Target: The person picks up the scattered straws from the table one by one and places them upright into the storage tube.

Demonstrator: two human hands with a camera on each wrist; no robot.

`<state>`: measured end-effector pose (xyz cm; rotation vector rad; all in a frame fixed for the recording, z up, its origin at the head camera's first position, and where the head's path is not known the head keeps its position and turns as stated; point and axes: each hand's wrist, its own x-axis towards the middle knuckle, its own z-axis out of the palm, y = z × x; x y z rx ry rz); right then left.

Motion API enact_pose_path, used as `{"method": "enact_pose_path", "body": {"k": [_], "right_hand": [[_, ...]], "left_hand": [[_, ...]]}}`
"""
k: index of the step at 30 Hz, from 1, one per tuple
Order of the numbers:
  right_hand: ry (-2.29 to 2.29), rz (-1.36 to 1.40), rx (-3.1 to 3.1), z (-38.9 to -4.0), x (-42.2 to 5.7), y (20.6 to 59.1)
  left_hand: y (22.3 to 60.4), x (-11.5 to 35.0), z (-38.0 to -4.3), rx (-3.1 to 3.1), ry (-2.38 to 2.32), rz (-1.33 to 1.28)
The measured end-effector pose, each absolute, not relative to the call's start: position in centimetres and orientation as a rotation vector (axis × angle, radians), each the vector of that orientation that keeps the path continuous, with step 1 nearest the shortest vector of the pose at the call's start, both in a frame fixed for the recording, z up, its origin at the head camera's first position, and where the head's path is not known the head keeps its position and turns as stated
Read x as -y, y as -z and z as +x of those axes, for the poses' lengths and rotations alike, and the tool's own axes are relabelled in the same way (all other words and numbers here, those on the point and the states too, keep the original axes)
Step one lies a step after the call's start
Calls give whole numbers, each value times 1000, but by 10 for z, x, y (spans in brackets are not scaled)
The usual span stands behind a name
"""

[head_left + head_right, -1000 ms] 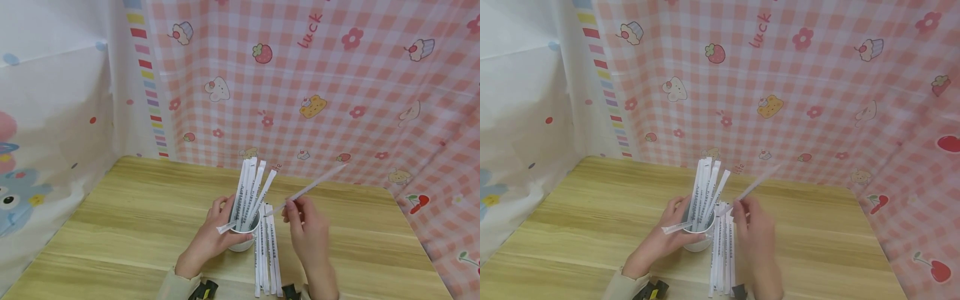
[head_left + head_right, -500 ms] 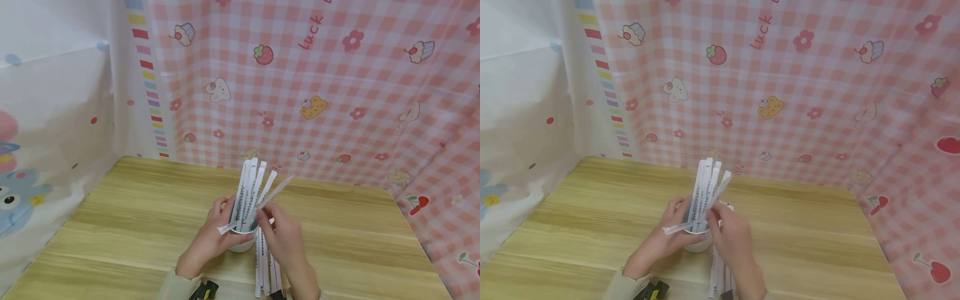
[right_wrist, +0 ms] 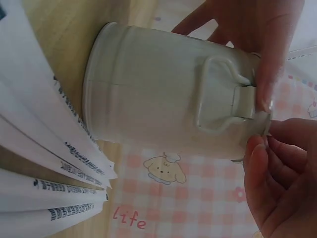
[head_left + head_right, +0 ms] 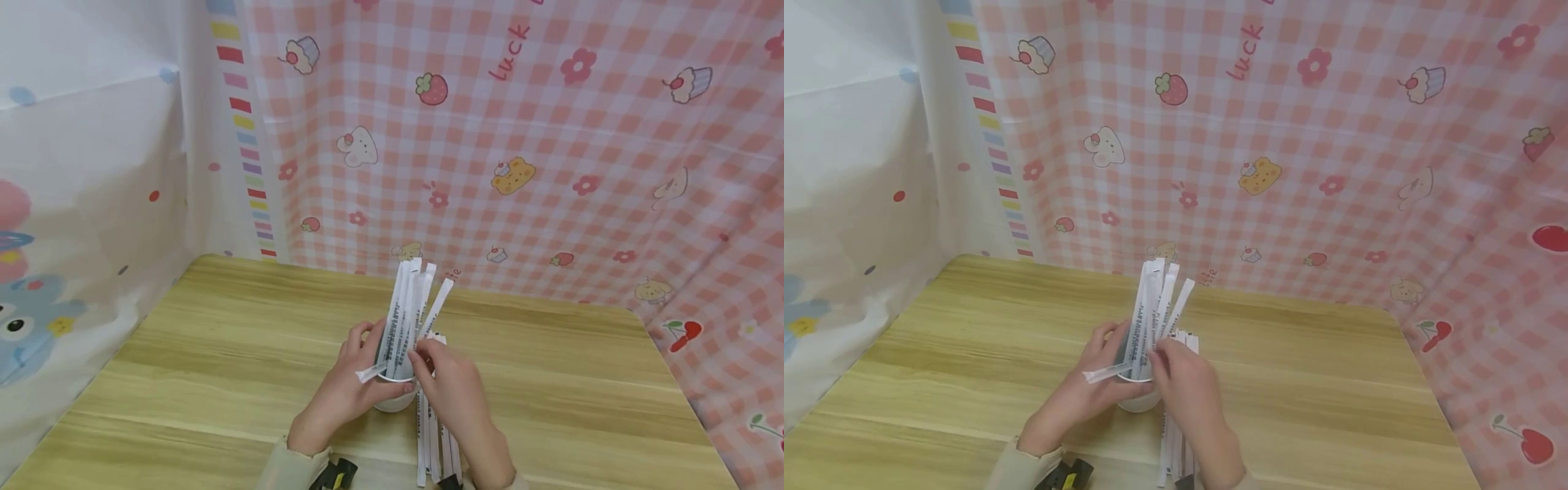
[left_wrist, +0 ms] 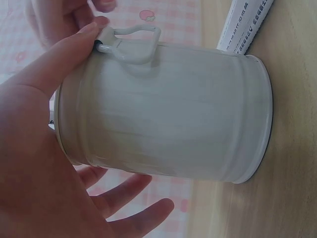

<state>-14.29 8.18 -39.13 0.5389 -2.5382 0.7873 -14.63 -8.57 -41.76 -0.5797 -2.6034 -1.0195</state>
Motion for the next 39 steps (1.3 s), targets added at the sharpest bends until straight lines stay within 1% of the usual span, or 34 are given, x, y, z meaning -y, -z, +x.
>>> {"method": "enact_pose_path", "body": {"k": [9, 24, 31, 39], "right_hand": [[-799, 528, 2600, -148, -82, 399], [-883, 525, 2620, -149, -84, 398], [-894, 381, 2543, -150, -95, 392], [-924, 198, 2591, -159, -123, 393]], "left_hand": [[416, 86, -147, 2588, 1018, -596], [416, 85, -146, 2611, 1028, -571], [417, 84, -147, 2643, 1057, -554], [418, 83, -146, 2680, 1054, -544]]}}
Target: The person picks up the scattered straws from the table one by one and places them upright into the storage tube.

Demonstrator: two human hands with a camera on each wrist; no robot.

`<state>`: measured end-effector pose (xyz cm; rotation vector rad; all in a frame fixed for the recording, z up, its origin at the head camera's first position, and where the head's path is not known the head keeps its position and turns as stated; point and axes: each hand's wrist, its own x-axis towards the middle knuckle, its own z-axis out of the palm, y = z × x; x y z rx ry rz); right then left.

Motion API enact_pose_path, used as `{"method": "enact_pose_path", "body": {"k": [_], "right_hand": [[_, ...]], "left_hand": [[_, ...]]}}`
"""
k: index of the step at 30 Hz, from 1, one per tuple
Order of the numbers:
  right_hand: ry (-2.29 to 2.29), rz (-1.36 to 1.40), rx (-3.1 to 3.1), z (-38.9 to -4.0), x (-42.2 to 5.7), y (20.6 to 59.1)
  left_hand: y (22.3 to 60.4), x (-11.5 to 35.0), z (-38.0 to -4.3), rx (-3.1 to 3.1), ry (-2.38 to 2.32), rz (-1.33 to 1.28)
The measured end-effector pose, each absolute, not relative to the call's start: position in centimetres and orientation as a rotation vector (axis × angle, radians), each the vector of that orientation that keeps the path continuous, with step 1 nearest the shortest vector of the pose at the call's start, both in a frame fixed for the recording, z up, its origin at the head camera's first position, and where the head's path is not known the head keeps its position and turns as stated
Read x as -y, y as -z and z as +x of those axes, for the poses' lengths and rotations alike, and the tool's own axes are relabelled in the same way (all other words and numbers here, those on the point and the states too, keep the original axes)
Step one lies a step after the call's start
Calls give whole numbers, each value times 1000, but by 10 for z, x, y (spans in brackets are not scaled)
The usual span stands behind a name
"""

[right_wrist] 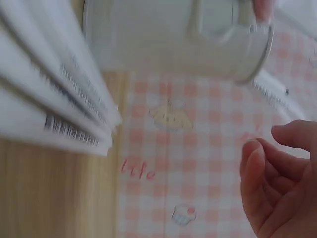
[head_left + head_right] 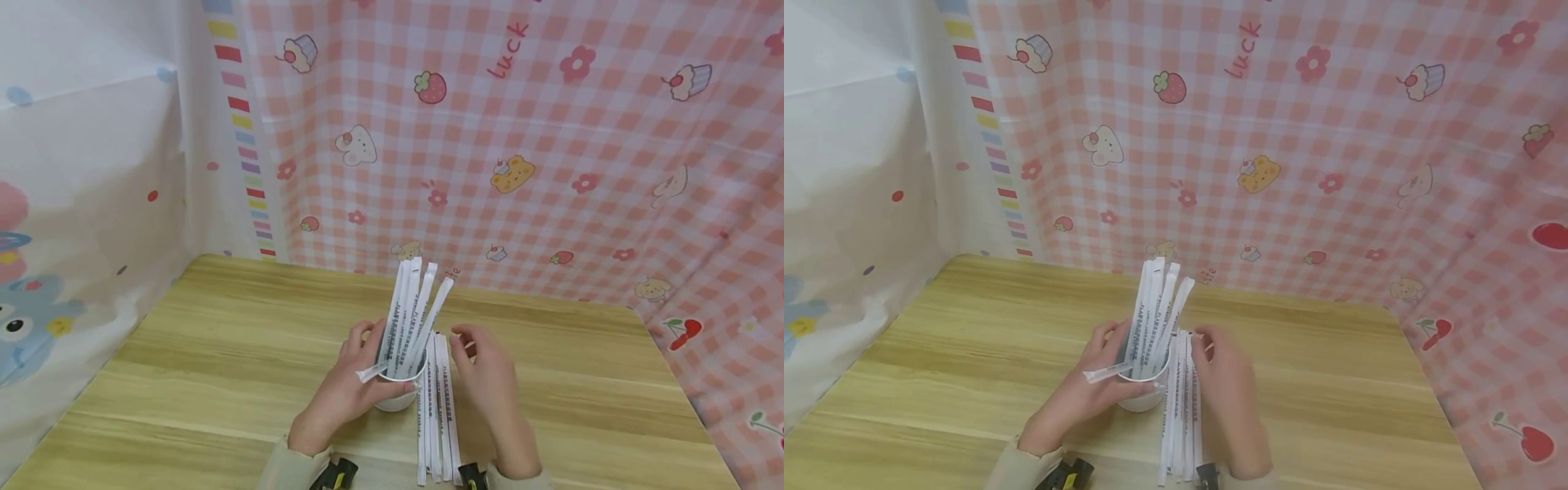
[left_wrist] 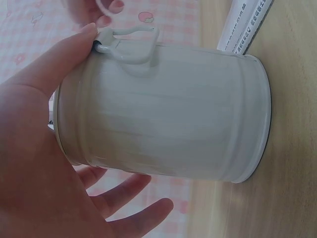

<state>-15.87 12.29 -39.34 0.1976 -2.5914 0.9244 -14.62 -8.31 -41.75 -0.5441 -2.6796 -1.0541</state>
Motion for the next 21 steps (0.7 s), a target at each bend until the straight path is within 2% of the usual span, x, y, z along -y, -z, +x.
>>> {"method": "enact_pose_path", "body": {"k": [7, 21], "right_hand": [[-940, 57, 2747, -167, -145, 401], [-919, 44, 3074, -176, -149, 430]], "left_hand": [[417, 83, -146, 2676, 1060, -552], [417, 83, -147, 2698, 1059, -541]]}}
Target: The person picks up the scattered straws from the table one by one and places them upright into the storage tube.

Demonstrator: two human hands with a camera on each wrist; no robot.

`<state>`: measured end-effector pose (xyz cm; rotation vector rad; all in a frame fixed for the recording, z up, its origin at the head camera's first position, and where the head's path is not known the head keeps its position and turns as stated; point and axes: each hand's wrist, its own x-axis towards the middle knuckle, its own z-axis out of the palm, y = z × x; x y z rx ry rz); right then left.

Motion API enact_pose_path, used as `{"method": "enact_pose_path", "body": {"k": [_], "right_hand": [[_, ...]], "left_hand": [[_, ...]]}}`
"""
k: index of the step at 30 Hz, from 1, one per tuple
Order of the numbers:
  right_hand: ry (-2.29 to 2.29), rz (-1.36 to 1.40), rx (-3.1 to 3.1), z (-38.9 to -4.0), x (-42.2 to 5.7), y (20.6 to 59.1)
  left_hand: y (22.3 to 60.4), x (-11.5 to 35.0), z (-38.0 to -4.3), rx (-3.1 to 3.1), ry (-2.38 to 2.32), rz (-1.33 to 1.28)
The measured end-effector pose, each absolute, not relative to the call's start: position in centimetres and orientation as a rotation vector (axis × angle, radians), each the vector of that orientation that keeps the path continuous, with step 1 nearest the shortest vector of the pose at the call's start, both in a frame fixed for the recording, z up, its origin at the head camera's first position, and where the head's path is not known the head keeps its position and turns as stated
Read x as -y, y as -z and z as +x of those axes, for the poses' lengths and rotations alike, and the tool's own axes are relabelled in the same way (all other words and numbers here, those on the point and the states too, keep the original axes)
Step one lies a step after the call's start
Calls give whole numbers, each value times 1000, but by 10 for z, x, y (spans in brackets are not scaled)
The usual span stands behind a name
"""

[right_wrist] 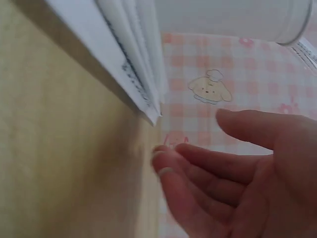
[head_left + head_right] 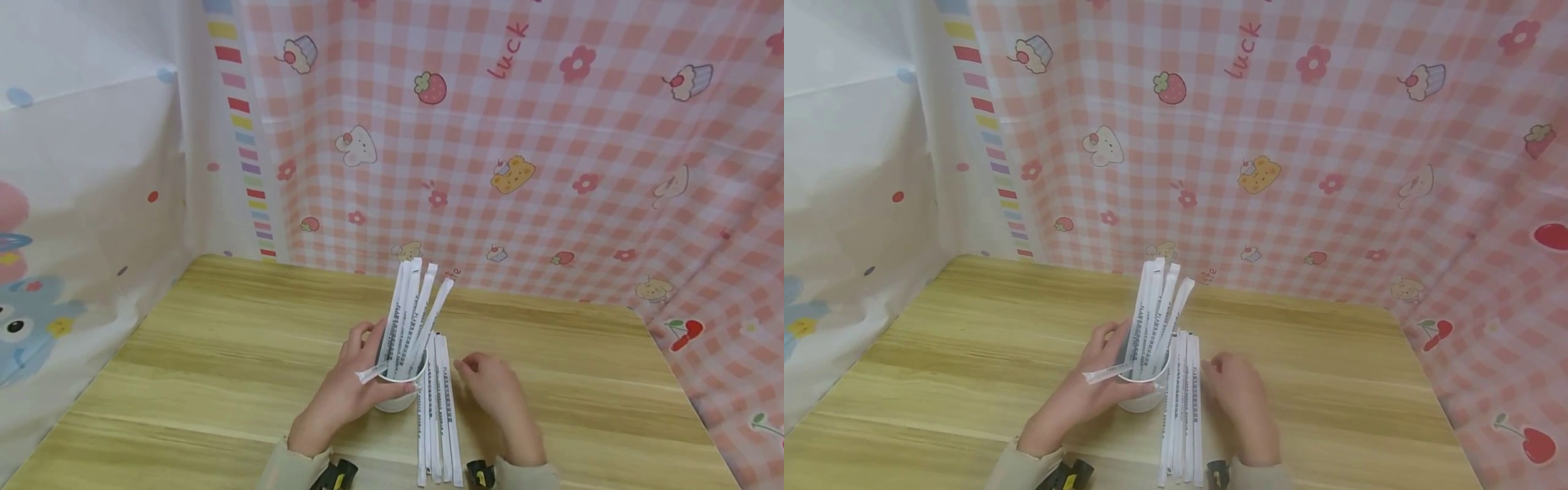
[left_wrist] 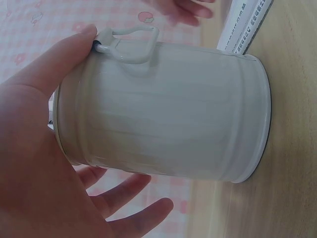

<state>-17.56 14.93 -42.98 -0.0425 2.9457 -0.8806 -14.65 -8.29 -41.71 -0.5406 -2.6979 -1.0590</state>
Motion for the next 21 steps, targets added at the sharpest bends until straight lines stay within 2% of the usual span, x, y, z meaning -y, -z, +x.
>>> {"method": "enact_pose_path", "body": {"k": [21], "right_hand": [[781, -73, -2807, -169, -127, 446]], "left_hand": [[418, 83, -147, 2662, 1054, -548]]}}
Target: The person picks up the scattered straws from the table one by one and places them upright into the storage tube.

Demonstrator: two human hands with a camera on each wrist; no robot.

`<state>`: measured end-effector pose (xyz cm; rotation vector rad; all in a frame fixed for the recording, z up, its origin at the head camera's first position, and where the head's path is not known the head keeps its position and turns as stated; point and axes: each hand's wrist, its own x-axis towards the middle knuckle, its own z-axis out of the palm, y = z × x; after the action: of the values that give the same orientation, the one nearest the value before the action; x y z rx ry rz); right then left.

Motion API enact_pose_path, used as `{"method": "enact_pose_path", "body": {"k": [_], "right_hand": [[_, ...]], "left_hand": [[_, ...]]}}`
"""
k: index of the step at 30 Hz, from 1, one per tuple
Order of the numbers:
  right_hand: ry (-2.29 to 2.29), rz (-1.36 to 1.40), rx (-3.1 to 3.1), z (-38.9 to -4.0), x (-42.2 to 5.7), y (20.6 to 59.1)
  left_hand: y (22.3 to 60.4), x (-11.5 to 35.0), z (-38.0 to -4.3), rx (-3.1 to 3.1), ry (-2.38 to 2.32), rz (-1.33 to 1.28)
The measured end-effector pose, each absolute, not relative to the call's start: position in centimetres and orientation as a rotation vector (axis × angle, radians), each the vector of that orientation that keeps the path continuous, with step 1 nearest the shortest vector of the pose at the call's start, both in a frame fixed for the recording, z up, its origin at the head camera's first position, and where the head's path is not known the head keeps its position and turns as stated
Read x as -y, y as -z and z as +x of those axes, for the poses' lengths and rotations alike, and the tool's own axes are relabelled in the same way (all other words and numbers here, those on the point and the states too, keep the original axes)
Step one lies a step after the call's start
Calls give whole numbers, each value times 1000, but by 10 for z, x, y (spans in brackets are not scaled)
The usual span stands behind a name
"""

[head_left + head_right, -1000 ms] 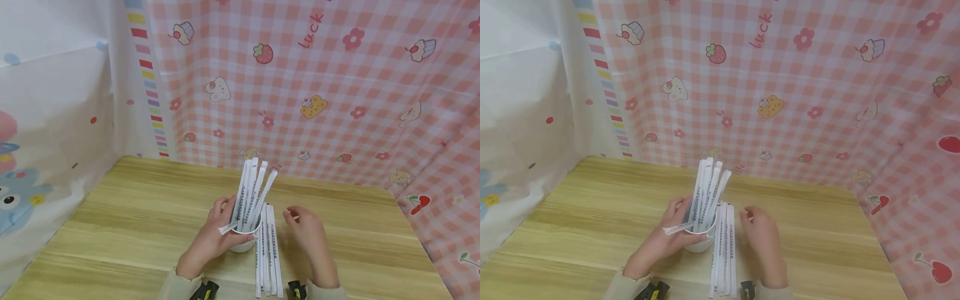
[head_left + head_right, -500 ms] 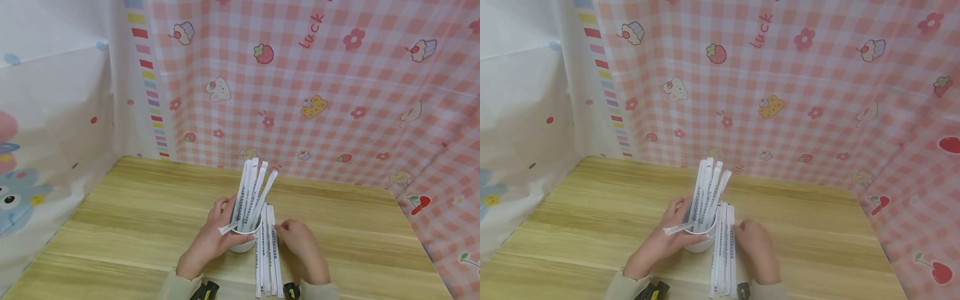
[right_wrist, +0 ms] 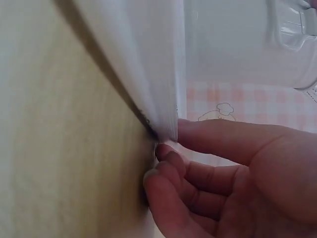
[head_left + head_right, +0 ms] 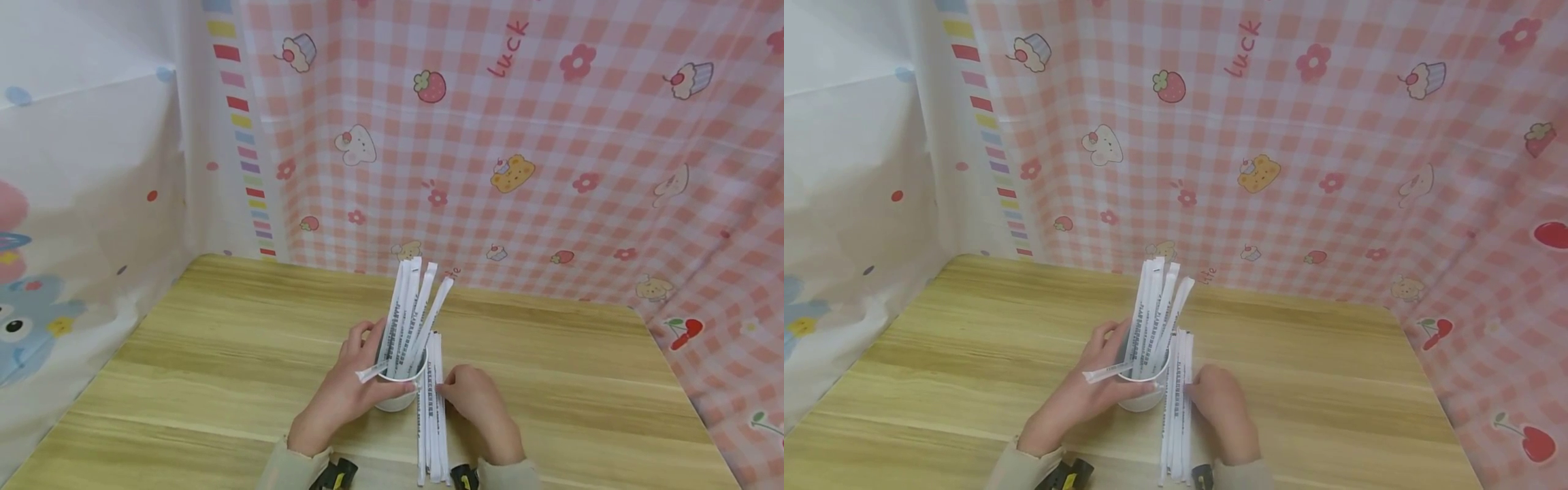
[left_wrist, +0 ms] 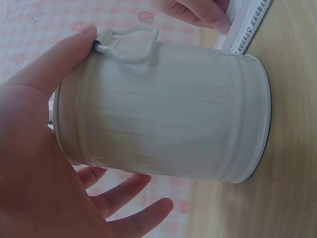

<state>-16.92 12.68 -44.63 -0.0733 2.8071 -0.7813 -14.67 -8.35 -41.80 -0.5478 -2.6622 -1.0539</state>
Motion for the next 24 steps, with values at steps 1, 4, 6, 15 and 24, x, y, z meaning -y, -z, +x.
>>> {"method": "enact_pose_path", "body": {"k": [1, 4, 6, 15, 24], "right_hand": [[788, -67, -2800, -169, -127, 446], [809, -62, -2782, -168, -127, 446], [820, -61, -2768, -167, -127, 446], [881, -78, -2712, -168, -128, 446], [954, -28, -2757, -167, -140, 435]], "left_hand": [[418, 83, -147, 2658, 1053, -550], [418, 83, -146, 2643, 1050, -558], [417, 83, -146, 2637, 1048, -559], [418, 83, -146, 2652, 1053, -544], [418, 83, -147, 2657, 1057, -558]]}}
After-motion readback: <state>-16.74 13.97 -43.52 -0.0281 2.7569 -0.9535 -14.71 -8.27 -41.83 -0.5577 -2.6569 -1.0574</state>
